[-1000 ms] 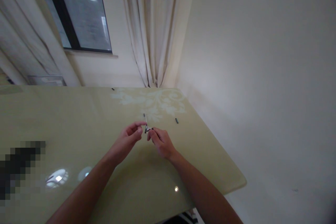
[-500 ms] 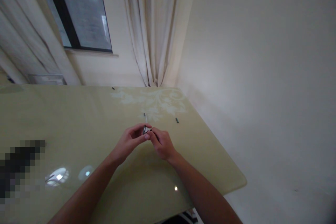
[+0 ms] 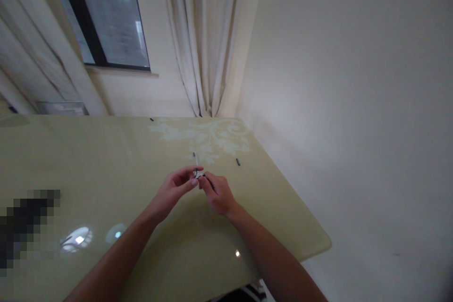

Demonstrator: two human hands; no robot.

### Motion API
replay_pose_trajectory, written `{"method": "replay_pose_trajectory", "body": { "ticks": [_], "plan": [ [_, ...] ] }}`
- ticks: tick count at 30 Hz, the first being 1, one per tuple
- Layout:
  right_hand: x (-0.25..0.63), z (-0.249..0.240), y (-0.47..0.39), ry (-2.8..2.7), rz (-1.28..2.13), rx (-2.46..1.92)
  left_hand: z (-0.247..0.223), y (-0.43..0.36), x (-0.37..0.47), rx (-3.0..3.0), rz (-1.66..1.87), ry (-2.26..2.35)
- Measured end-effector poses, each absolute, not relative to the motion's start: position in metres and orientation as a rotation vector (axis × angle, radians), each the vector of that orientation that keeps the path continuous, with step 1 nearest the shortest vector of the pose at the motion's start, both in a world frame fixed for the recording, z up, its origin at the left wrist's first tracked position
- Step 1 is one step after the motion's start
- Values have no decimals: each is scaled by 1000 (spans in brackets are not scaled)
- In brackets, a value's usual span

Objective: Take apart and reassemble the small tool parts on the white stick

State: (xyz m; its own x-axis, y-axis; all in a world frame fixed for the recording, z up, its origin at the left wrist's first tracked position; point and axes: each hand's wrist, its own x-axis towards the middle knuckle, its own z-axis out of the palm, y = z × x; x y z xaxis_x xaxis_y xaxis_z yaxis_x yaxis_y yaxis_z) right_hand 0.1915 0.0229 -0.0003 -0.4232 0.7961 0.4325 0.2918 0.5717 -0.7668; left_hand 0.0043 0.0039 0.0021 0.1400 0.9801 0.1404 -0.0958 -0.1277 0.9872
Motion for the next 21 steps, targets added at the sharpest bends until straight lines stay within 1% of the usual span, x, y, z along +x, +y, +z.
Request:
{"method": "replay_pose_trajectory", "body": {
  "ticks": [21],
  "plan": [
    [193, 0, 24, -1986, 809, -851, 13, -2, 15, 1354, 1273, 933]
  ]
}}
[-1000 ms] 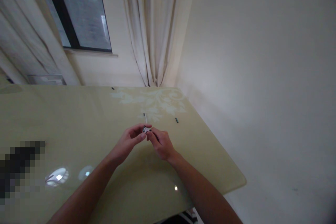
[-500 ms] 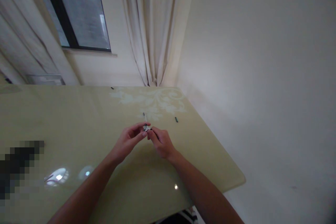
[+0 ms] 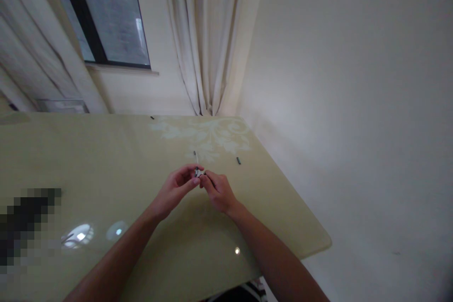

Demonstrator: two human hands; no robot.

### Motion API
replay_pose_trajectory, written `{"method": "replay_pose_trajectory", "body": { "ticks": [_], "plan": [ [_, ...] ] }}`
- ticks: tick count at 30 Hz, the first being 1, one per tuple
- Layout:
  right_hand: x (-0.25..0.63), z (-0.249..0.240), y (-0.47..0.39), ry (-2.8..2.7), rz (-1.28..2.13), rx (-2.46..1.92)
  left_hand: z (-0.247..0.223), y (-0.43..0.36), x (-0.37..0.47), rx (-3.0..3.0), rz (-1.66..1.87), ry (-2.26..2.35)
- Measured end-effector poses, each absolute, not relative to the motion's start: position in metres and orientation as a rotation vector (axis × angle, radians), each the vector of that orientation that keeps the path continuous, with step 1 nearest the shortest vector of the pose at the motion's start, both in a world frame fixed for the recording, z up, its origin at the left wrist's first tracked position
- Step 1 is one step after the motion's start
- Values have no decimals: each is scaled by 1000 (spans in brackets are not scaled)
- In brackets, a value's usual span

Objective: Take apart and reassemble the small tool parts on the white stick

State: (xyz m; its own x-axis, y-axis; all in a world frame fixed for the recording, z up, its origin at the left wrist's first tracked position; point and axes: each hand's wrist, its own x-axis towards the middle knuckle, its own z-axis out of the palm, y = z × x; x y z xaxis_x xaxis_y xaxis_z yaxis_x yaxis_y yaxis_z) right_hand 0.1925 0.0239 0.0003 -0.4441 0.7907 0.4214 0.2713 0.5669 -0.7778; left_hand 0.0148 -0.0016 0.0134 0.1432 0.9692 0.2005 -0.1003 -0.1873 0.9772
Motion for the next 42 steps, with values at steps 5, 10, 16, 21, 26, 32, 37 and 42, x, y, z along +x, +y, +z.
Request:
{"method": "replay_pose_trajectory", "body": {
  "ticks": [5, 10, 16, 21, 26, 32, 37, 42],
  "plan": [
    [192, 3, 23, -1988, 802, -885, 11, -2, 16, 1317, 1307, 958],
    [192, 1, 24, -1988, 803, -866, 5, 0, 13, 1279, 1278, 921],
    [191, 0, 24, -1992, 806, -859, 4, 0, 12, 1268, 1229, 906],
    [191, 2, 22, -1968, 817, -845, 1, 1, 13, 1270, 1275, 905],
    [191, 1, 22, -1989, 808, -849, 0, 1, 13, 1222, 1274, 882],
    [191, 4, 23, -1996, 811, -868, -2, 2, 14, 1237, 1305, 908],
    [188, 2, 21, -1979, 821, -891, -4, 3, 14, 1185, 1355, 965],
    [192, 4, 34, -1877, 754, -975, 1, 6, 5, 1268, 1422, 1092]
  ]
}}
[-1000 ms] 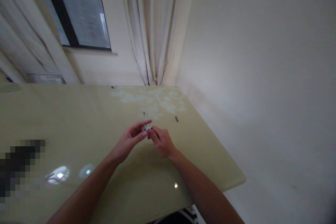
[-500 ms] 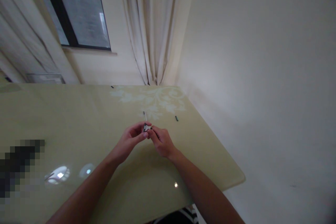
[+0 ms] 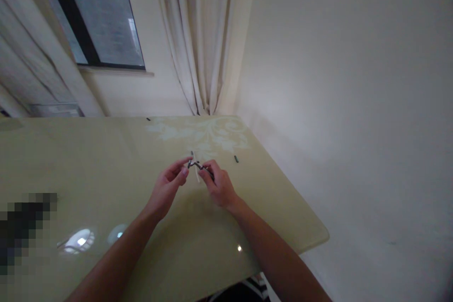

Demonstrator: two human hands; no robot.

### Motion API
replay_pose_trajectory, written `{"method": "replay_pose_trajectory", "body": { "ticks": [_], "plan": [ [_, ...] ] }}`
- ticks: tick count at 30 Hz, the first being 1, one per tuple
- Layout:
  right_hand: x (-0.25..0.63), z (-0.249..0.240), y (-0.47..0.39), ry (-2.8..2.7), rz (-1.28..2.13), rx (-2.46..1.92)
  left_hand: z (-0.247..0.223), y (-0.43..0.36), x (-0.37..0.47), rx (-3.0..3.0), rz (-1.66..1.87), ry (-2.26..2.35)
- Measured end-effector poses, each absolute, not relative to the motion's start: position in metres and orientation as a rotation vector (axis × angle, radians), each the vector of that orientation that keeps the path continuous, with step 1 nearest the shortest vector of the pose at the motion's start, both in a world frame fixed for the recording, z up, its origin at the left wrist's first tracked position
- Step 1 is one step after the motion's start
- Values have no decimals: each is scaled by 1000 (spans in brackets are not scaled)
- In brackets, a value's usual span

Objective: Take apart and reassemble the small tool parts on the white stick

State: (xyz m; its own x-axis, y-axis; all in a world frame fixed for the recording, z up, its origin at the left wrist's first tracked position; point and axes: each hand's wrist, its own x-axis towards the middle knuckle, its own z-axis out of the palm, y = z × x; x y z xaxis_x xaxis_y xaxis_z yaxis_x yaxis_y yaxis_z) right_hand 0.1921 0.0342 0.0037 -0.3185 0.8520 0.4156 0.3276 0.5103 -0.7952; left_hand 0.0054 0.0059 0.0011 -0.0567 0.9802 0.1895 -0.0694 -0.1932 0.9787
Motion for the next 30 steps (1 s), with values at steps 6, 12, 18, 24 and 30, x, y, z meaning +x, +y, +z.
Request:
{"method": "replay_pose_trajectory", "body": {
  "ticks": [6, 12, 18, 24, 30],
  "plan": [
    [259, 7, 92, -1391, 400, -1266, -22, 14, 7, 1861, 1230, 1496],
    [302, -19, 116, -1346, 378, -1698, -46, 11, 18, 2341, 779, 1689],
    [292, -32, 117, -1382, 319, -1918, -39, 13, 8, 2386, 700, 1714],
    [289, -36, 122, -1405, 247, -1985, -39, 13, 4, 2311, 749, 1878],
    [289, -38, 125, -1411, 164, -1910, -29, 13, -3, 2183, 363, 2225]
  ]
}}
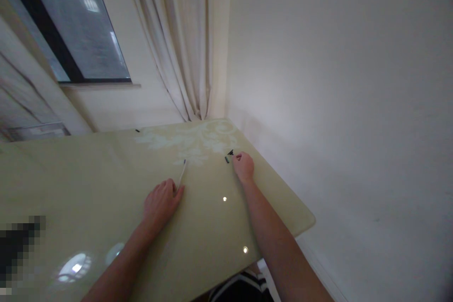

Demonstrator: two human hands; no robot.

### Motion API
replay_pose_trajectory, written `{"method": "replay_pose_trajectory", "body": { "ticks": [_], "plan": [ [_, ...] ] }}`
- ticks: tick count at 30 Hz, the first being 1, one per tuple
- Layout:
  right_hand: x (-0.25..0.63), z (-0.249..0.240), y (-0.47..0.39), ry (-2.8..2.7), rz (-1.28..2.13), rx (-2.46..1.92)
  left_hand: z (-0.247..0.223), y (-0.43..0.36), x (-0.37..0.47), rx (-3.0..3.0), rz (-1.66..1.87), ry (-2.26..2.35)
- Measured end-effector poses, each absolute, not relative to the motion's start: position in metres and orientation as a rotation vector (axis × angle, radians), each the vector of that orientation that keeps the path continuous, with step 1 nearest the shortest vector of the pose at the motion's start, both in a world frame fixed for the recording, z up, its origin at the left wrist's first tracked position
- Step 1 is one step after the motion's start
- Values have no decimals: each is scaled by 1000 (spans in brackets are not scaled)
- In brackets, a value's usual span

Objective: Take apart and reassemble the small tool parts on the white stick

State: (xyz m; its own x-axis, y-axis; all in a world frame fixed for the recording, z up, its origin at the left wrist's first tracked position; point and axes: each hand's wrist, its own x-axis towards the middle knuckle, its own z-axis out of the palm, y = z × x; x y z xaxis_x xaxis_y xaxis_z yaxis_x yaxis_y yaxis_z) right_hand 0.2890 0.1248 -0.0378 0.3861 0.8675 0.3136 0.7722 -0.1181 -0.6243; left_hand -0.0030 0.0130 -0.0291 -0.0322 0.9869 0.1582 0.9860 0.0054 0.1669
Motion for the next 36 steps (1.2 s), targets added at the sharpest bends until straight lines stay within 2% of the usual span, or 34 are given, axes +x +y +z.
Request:
{"method": "replay_pose_trajectory", "body": {
  "ticks": [3, 8, 11, 15, 21, 29, 36],
  "plan": [
    [280, -32, 121, -1395, 195, -1664, -25, 14, -6, 2116, 324, 2250],
    [233, -17, 97, -1441, 649, -1129, -6, 16, 17, 2311, 973, 2159],
    [207, -7, 83, -1499, 933, -829, 9, 26, 46, 2588, 1096, 1812],
    [208, 1, 86, -1013, 978, -836, 12, 62, 79, 2546, 971, 1468],
    [245, 0, 104, -414, 1069, -856, -22, 125, 114, 2172, 840, 1654],
    [240, -2, 101, -449, 1138, -831, -42, 135, 134, 2021, 874, 1716],
    [224, -9, 94, -849, 1202, -999, -44, 86, 64, 1891, 969, 1417]
  ]
}}
